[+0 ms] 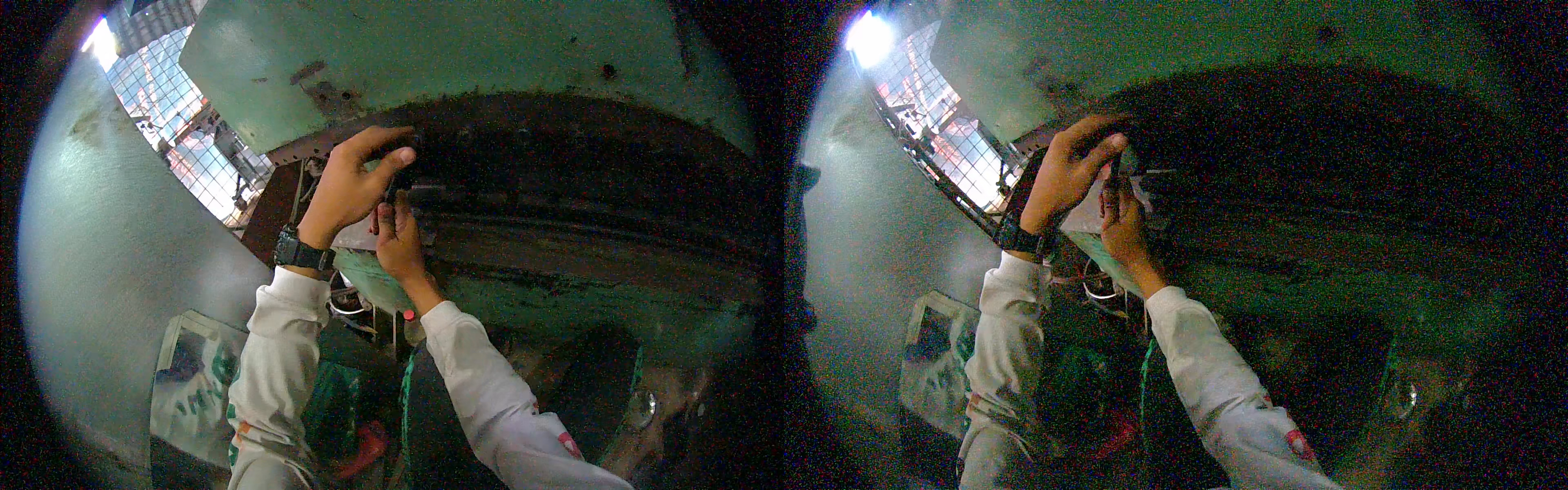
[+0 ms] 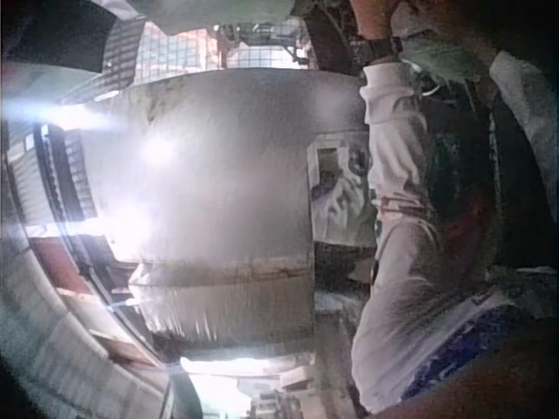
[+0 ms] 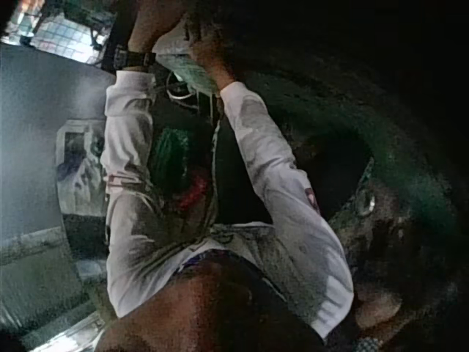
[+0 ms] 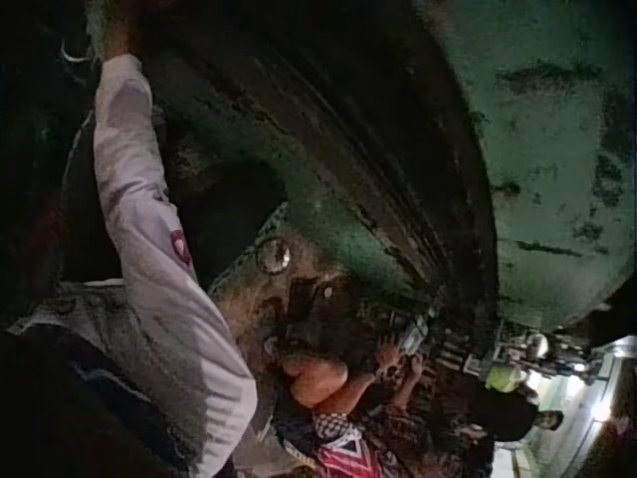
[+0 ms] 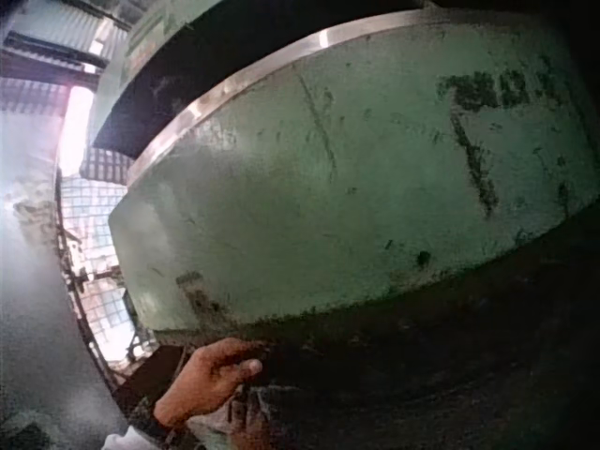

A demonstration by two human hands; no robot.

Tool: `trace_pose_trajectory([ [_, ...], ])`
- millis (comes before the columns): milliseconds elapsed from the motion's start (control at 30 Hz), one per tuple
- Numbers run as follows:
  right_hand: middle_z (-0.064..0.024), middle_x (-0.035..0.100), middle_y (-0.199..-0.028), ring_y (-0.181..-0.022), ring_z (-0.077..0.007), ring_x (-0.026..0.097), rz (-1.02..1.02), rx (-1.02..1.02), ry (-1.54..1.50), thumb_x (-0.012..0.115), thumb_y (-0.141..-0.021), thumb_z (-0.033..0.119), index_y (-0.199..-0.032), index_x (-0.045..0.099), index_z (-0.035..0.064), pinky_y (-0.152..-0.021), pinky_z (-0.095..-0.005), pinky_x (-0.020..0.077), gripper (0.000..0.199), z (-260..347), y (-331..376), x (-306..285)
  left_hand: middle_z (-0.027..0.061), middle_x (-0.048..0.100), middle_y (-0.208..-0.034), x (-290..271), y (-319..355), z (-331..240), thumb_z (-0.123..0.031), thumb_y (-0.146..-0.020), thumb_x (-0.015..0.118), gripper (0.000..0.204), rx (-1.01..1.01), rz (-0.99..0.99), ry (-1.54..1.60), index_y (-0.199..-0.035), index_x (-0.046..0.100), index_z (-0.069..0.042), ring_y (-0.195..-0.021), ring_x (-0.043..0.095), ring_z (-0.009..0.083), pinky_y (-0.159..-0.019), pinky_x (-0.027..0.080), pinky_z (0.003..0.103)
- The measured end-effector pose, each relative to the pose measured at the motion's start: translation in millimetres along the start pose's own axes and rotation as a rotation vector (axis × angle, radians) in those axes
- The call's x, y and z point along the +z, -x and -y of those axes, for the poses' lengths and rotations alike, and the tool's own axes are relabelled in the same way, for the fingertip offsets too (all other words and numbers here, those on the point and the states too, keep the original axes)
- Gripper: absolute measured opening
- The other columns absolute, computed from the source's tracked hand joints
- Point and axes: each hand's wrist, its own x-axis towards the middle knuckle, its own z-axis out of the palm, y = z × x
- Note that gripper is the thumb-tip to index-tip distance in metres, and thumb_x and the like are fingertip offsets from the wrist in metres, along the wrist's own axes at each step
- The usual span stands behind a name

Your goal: The person uses a wrench to tighten bolts on a large green machine. They repeatedly adjust the wrench and reposition their hands to secure fasteners on the machine's surface.

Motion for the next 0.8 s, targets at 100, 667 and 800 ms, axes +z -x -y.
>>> trace_pose_trajectory([
  [100,-0.0002,0.051,-0.074,-0.069,-0.0125,0.049,0.044,-0.022,-0.148,0.047,-0.105,0.036,-0.095,0.055,0.0052,-0.071,-0.0281,0.0438,0.033,-10,-1,-9,0.015,0.07,-0.104,-3,-4,-4,-0.026,-0.091,0.068,0.036,0.026,0.031,-0.005,-0.117,0.066,-0.002,-0.095,0.066,0.0233,-0.089,0.048,0.033],
  [667,0.0011,0.045,-0.067,-0.06,-0.0092,0.041,0.248,0.007,0.028,0.044,-0.104,0.045,-0.079,0.048,0.0095,-0.057,-0.0264,0.036,0.043,-21,6,-28,0.0171,0.07,-0.104,-5,13,4,-0.026,-0.092,0.067,0.035,0.021,-0.039,-0.023,-0.115,0.066,0.0,-0.096,0.067,0.0259,-0.088,0.049,0.034],
  [800,0.001,0.046,-0.068,-0.062,-0.0115,0.043,0.226,0.101,0.244,0.046,-0.102,0.048,-0.08,0.049,0.0084,-0.058,-0.0288,0.0376,0.045,3,8,-51,0.0176,0.07,-0.103,3,14,1,-0.026,-0.092,0.067,0.035,0.067,-0.1,-0.038,-0.115,0.066,0.0,-0.095,0.068,0.025,-0.087,0.05,0.033],
])
